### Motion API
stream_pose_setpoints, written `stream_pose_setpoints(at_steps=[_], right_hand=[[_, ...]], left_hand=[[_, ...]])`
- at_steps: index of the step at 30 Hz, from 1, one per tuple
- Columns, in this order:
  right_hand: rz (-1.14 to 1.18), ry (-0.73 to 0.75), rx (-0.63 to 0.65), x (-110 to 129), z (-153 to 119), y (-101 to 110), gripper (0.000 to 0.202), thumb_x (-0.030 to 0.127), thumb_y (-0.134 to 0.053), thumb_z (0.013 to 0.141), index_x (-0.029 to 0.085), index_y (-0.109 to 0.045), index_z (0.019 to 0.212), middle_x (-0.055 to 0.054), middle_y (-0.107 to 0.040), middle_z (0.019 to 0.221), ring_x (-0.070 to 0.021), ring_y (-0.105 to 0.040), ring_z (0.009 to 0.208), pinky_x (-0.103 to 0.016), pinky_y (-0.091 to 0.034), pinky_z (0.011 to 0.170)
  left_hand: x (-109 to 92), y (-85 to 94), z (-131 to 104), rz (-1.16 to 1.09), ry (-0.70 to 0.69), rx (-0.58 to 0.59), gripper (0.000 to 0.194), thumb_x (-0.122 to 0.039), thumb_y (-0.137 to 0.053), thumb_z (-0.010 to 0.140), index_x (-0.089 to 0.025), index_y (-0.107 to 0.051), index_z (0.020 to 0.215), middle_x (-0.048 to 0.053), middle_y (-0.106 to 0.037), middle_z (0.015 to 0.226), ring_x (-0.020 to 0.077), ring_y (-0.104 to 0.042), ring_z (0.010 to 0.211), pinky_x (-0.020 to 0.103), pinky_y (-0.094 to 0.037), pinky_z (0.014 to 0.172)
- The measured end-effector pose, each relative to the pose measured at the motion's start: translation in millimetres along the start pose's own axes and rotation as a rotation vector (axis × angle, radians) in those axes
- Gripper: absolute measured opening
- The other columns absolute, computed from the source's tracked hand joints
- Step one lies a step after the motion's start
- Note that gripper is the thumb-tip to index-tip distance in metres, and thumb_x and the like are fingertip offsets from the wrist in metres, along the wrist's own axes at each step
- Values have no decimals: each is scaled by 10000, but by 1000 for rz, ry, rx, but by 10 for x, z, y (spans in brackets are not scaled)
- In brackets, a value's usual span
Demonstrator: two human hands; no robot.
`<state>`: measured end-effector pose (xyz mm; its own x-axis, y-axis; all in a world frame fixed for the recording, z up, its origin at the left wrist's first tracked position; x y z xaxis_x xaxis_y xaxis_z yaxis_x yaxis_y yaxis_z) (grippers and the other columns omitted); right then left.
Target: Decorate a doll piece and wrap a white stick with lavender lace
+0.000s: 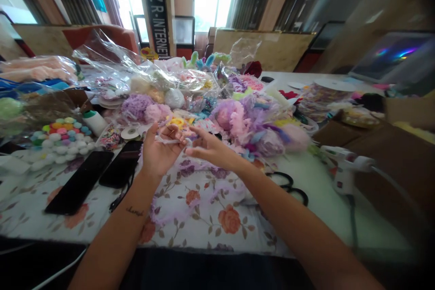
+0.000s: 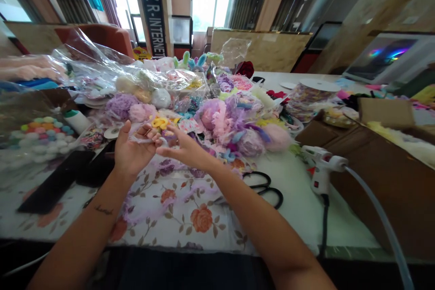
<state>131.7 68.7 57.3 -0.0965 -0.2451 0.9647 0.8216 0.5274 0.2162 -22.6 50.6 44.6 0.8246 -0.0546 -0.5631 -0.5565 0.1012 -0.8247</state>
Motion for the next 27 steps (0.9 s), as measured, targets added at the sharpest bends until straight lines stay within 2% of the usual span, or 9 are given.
stream_pose_setpoints(at_steps=[2,5,9,11,15,19,22,24,27], right_hand=[[8,-74,96,0,-69,-18,448,378,-689,771,209,-628,1182,46,-625,566,-134,-560,518,-227,-398,487],[-151,-63,-12,57,-185,325,270,403,-686,760,188,-716,922,81,-485,468,-63,-362,395,-198,-238,396],[-359,-28,-165,102,-435,913,221,394,-736,708,176,-734,745,48,-530,507,-81,-415,458,-209,-271,433],[-445,-48,-198,39,-544,1035,221,393,-730,716,173,-723,694,33,-560,529,-103,-464,493,-218,-308,458],[-710,-52,-136,-185,-587,857,233,366,-614,834,168,-720,771,10,-609,579,-127,-516,534,-229,-356,510],[-866,2,-86,-334,-478,578,225,283,-528,903,161,-705,835,-45,-702,738,-165,-610,652,-247,-414,606],[-1032,14,-63,-418,-434,507,188,217,-548,894,154,-717,841,-81,-723,802,-205,-638,720,-281,-427,658],[-1123,34,-37,-471,-449,504,180,198,-564,883,154,-727,820,-93,-719,792,-229,-640,749,-305,-437,684],[-1165,185,-85,-469,-505,503,148,196,-588,868,152,-723,824,-111,-707,844,-251,-629,840,-336,-461,759]], left_hand=[[-17,16,9,-4,-6,5,473,-534,-432,896,-146,-648,735,31,-499,614,149,-536,628,281,-497,629],[-35,79,56,9,-18,33,447,-508,-475,887,-139,-640,698,8,-446,558,127,-488,561,255,-464,562],[24,166,97,322,83,50,372,-432,-566,846,-116,-664,676,18,-495,549,116,-490,545,238,-442,550],[53,199,84,561,148,42,306,-388,-629,813,-111,-681,693,35,-565,615,112,-523,579,228,-445,574],[25,287,69,836,205,75,181,-288,-757,702,-130,-697,766,19,-624,747,96,-559,675,215,-452,681],[-96,486,133,938,124,-32,224,-226,-783,611,-141,-694,798,14,-651,769,104,-571,701,227,-444,695],[-155,582,173,1162,124,-83,210,-229,-745,608,-142,-700,794,21,-665,740,129,-574,673,260,-444,674],[-202,569,177,1412,77,-127,173,-218,-716,615,-140,-711,769,26,-667,710,148,-572,663,276,-435,663],[-258,431,146,1689,-119,-140,145,-237,-679,669,-148,-726,774,26,-673,692,162,-569,666,277,-416,648]])
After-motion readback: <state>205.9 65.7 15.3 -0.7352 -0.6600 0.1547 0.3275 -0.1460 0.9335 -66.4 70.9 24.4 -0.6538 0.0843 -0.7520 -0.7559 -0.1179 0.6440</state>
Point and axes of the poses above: each hand's wrist, its own z-axis towards the middle knuckle, its own y-axis out of the back of the hand, x = y × z, the point moved 3 cm from there along z, towards the middle knuckle
